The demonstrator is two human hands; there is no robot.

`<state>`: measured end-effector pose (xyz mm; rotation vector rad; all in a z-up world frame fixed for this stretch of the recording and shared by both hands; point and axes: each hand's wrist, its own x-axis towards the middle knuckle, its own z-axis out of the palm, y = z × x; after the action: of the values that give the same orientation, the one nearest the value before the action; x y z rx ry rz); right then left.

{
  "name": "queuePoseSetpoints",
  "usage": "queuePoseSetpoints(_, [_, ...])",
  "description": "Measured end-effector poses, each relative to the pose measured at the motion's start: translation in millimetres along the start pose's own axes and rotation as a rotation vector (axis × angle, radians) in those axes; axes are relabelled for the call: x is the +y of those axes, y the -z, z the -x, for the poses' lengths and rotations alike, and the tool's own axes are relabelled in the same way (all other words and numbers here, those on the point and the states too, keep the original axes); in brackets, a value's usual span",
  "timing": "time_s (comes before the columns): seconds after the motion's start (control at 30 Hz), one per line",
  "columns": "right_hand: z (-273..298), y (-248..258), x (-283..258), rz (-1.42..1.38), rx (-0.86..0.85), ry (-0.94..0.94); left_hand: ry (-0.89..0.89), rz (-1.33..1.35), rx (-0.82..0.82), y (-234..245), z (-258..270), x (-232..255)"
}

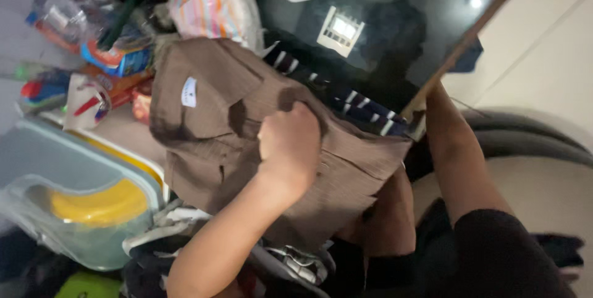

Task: The person folds several garments one by one on a lime green suitcase and places them on a nearby table. Items handled include a black t-shirt, a brown shirt, a blue t-shirt, beige pants, and a black hoodie.

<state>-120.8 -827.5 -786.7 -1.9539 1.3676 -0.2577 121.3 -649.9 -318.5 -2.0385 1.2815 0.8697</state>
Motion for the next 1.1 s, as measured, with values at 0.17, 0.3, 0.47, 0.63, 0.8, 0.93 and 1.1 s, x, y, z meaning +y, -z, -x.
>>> queuePoseSetpoints(0.17, [0.0, -9.0, -25.2, -0.456, -0.319, 0.019, 0.053, 0.06, 0.124, -20.1, -4.6, 4.7])
queuePoseSetpoints(0.3, [32.2, 15.7, -20.3, -0.675, -0.35, 0.027, -0.004, 0.015, 0.146, -23.7, -8.6, 3.3])
queuePoseSetpoints(0.47, [65.1, 33.9, -33.0, -0.849, -0.321, -0.115, -0.018, 0.058, 0.109, -23.5, -11.5, 0.0])
queuePoseSetpoints(0.63, [52.7, 37.0, -38.2, -0.624, -0.18, -0.314, -0.092, 0.035, 0.115, -8.3, -20.0, -6.1])
queuePoseSetpoints(0.8, [1.2, 2.9, -41.2, -0.782, -0.261, -0.142, -0.086, 0.014, -0.051, -4.0, -16.5, -4.2])
queuePoseSetpoints(0.93, [-30.9, -41.3, -54.8, -0.653, -0.315, -0.151, -0.066, 0.044, 0.013, -0.9, -10.6, -4.9])
queuePoseSetpoints(1.1, [-25.5, -48.9, -64.3, -0.563, -0.364, -0.193, -0.019, 0.092, 0.047, 0.4, -3.0, -4.2])
